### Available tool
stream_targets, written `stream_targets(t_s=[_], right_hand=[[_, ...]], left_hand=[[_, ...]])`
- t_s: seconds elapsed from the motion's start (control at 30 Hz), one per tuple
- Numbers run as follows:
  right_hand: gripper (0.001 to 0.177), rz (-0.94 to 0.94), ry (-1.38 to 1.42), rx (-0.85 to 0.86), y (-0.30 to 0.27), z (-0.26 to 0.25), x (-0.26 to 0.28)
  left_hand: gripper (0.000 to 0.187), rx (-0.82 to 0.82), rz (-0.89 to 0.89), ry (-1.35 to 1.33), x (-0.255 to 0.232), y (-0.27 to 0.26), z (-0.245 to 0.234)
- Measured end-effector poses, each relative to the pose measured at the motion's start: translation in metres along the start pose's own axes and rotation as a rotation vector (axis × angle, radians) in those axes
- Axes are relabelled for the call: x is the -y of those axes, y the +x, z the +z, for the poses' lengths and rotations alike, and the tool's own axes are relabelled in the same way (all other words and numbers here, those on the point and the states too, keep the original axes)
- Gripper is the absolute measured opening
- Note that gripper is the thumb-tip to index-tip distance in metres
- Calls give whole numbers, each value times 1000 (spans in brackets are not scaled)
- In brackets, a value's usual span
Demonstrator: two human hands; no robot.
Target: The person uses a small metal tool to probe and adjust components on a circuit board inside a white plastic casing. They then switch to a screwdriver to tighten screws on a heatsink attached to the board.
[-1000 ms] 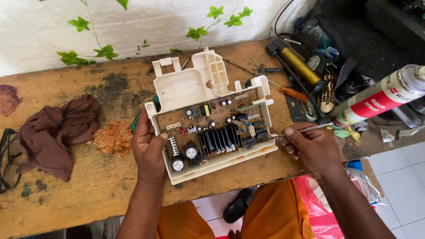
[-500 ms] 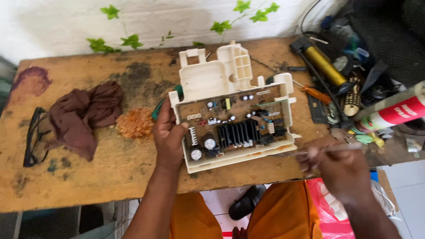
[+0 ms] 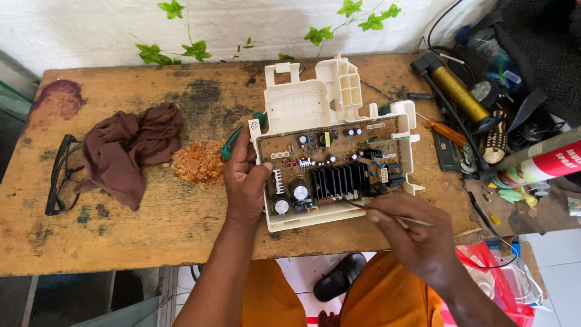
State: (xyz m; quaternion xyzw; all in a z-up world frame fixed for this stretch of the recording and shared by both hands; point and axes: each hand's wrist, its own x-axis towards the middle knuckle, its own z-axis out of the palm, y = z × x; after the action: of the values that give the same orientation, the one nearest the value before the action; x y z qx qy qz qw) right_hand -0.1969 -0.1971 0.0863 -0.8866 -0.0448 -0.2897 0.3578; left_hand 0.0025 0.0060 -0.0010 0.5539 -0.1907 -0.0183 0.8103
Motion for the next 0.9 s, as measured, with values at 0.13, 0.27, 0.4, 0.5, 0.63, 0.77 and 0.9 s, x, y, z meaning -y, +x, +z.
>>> stream_targets(t_s=[0.13, 0.27, 0.4, 0.5, 0.63, 0.77, 0.9], right_hand=[[7, 73, 28, 0, -5, -3, -7], [18, 365, 104, -39, -8, 5, -14], [31, 514, 128, -72, -2, 10, -4], [31, 516, 195, -72, -1, 10, 0], [30, 541, 294, -80, 3, 8, -9], [26, 605, 534, -43, -1, 3, -21], [27, 556, 595, -42, 0, -5, -22]], left_hand=[[81, 3, 5, 29, 4, -1, -3], [81, 9, 15, -22, -3, -1, 2], [81, -3, 16, 18, 1, -2, -1], [81, -21, -4, 56, 2, -3, -2], [81, 12, 10, -13, 0, -1, 1], [80, 41, 39, -117, 3, -1, 0], [78, 33, 25, -92, 4, 0, 0]])
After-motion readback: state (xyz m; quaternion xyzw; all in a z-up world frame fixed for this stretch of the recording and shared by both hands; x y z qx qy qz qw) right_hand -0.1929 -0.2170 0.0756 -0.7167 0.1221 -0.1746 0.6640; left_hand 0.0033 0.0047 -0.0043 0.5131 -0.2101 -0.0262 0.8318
